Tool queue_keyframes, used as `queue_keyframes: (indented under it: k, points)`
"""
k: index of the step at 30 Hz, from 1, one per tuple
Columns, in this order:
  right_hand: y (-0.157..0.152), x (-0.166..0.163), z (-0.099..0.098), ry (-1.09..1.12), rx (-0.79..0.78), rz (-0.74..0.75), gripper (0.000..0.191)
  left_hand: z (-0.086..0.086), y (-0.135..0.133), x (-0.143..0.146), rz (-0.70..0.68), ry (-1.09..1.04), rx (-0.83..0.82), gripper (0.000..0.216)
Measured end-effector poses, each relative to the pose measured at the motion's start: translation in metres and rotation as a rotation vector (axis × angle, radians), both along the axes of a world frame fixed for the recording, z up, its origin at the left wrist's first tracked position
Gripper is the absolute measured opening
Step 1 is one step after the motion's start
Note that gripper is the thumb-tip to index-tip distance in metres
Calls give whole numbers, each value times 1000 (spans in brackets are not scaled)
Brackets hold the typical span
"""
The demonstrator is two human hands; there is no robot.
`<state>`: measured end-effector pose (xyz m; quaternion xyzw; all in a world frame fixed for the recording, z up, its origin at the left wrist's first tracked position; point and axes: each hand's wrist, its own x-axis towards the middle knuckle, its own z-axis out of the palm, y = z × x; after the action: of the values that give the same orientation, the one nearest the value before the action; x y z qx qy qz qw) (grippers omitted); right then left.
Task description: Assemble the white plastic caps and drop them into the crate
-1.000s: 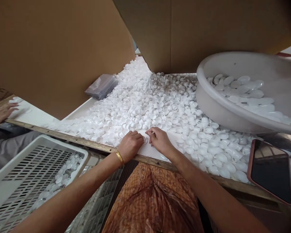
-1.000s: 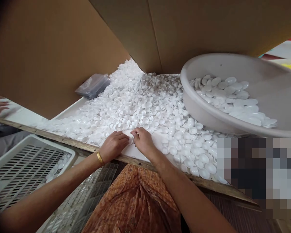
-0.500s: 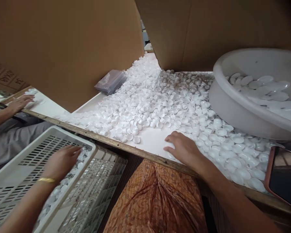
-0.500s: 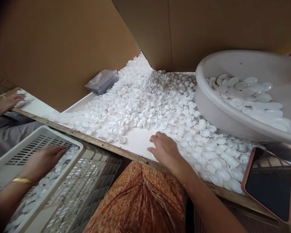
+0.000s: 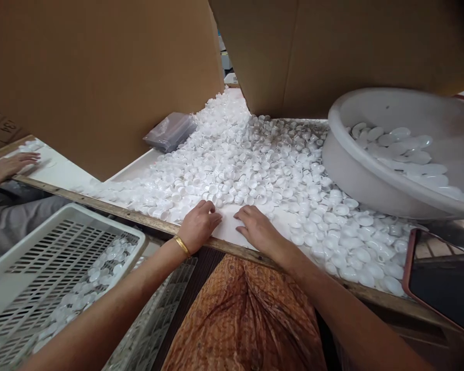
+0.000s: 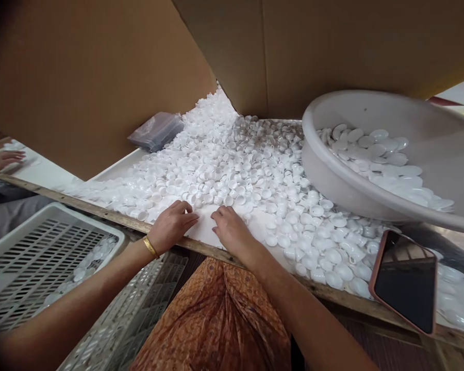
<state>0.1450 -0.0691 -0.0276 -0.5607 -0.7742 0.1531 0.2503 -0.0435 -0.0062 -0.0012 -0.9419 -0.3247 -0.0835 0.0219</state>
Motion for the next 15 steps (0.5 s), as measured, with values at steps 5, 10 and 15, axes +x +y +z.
queue_keyframes:
  k: [5,10,15]
  points:
    - [8,2,-6,417,-151,-257,21,-1,-8,1,119,-336,-125,18]
    - [12,-4,-12,430,-227,-301,19,-10,-11,17,156,-513,-338,15]
    - [7,-7,-16,256,-90,-235,21,-20,-12,31,46,-307,-234,20]
